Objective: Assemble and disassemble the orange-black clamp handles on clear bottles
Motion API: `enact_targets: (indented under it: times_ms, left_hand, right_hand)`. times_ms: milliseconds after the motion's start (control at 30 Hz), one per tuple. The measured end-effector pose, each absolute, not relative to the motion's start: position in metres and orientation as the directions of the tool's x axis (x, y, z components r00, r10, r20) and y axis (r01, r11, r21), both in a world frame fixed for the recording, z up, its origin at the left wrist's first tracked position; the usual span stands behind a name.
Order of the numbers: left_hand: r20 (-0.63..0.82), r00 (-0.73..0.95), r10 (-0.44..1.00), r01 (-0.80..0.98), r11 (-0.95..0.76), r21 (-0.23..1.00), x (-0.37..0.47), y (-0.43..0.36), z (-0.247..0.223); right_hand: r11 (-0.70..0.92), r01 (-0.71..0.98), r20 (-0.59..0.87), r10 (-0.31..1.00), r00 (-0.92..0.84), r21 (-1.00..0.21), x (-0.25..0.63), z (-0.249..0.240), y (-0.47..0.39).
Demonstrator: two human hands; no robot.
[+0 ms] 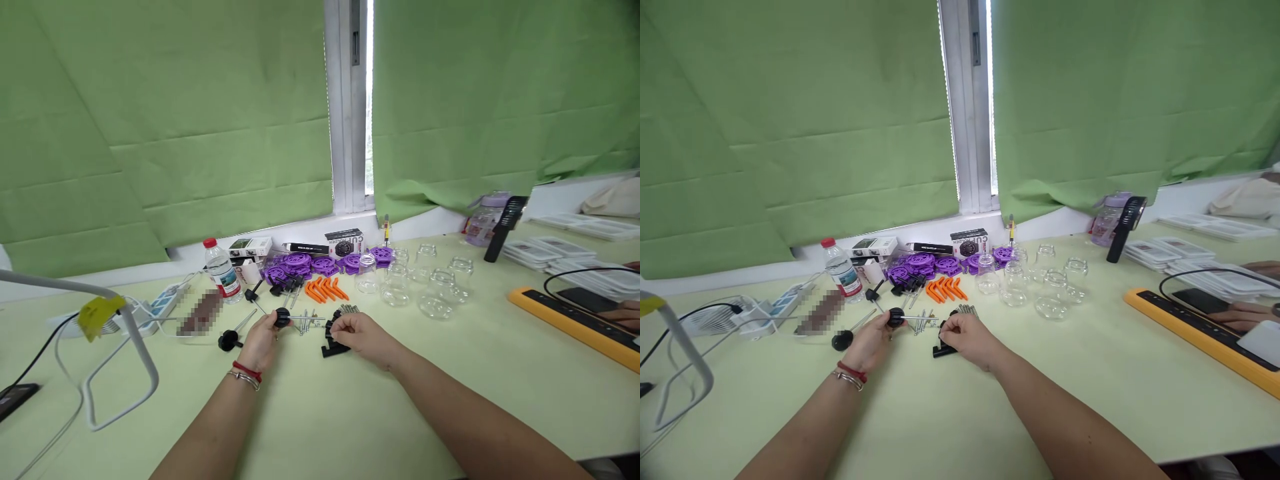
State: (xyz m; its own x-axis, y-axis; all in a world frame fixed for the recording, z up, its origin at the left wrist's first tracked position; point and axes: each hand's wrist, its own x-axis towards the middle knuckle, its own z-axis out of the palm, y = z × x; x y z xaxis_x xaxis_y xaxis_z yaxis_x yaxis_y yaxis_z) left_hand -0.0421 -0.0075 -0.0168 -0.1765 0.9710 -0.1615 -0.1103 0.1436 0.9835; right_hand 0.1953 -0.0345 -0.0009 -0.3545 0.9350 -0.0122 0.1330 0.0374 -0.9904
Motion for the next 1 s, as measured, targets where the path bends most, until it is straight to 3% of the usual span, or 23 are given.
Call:
enact_targets:
  times_ms: [500,700,867,1000]
  left_hand:
    - [-0.189,-0.174,0.966,-0.29,0.133,0.948,-0.015,-0.003,-0.002]
    - [-0.197,-0.049,0.979,-0.339,0.169,0.925,-0.009,-0.025,0.03]
    - [-0.12,-0.047,0.992,-0.32,0.099,0.942,-0.004,-0.042,0.029]
    - [-0.117,-0.019,0.993,-0.315,0.106,0.943,-0.004,-0.049,0.02]
  right_hand:
    - [-0.008,0.094,-0.031,0.968,-0.251,-0.996,0.208,-0.005,-0.023]
    - [-0.038,-0.14,-0.017,0.989,-0.15,-0.989,0.205,0.0,-0.023]
    - [-0.042,-0.402,0.04,0.98,-0.194,-0.914,0.198,0.006,-0.032]
    - [-0.041,-0.442,0.044,0.983,-0.18,-0.896,0.192,0.004,-0.036]
